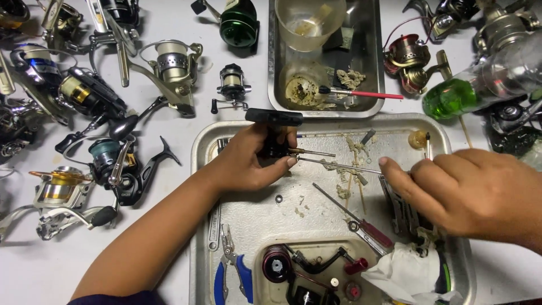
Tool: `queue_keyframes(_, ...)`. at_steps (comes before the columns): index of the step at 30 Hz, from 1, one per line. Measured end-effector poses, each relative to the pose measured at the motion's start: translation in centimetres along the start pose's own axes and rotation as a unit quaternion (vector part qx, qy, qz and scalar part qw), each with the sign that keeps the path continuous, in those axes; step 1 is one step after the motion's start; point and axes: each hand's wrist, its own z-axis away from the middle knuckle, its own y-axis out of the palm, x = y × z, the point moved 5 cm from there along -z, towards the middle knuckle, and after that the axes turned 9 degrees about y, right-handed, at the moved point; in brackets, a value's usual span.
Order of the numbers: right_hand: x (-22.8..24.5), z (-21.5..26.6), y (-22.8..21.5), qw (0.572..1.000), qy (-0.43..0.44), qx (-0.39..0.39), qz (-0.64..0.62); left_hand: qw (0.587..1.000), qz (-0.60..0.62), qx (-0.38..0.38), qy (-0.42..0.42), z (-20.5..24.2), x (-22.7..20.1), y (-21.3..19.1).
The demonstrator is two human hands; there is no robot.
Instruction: Disassembling and cleaning internal components of a fishing reel on a workbench
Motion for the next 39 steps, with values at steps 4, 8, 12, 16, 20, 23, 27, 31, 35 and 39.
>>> queue_keyframes(4,-2.2,0.0,1.3,0.955,0.193,0.039,-0.221,0.999,-0.010,0.000,0.040,0.1,0.0,0.1)
queue_keyframes(8,-3.5,-0.4,3.6,0.557,0.514,0.391,-0.522,0.999,0.013,0.033,0.041,-0.2,-0.2,0.7)
queue_keyframes(12,-2.7,-2.4,1.6,0.573,0.519,0.495,-0.398,0.998,-0.020,0.049,0.023,0.0,0.4,0.9)
queue_keyframes(16,-0.2,0.9,3.6,0.960,0.099,0.254,-0.068,0.999,-0.047,0.000,0.008,0.3,0.6,0.1)
queue_keyframes(20,-0.5,-1.0,0.1,0.983,0.148,0.065,-0.093,0.999,-0.024,0.000,0.039,0.1,0.3,0.2)
queue_keyframes(23,-2.6,-2.0,1.1,0.773,0.409,0.342,-0.343,0.999,-0.027,0.011,0.036,0.1,0.1,0.4)
queue_keyframes(27,-2.9,-2.3,1.2,0.601,0.494,0.494,-0.387,0.999,-0.026,0.030,0.021,0.1,-0.1,0.6)
queue_keyframes(31,-0.4,1.3,3.5,0.959,0.117,0.238,-0.103,0.999,-0.021,0.026,0.014,0.0,-0.3,0.2)
queue_keyframes(35,-0.7,-0.1,0.9,0.984,0.134,0.110,-0.041,1.000,0.017,0.021,-0.012,-0.1,-0.4,0.2)
queue_keyframes(39,-2.9,-1.2,1.4,0.723,0.439,0.417,-0.333,0.999,-0.007,0.015,0.037,0.0,-0.2,0.2)
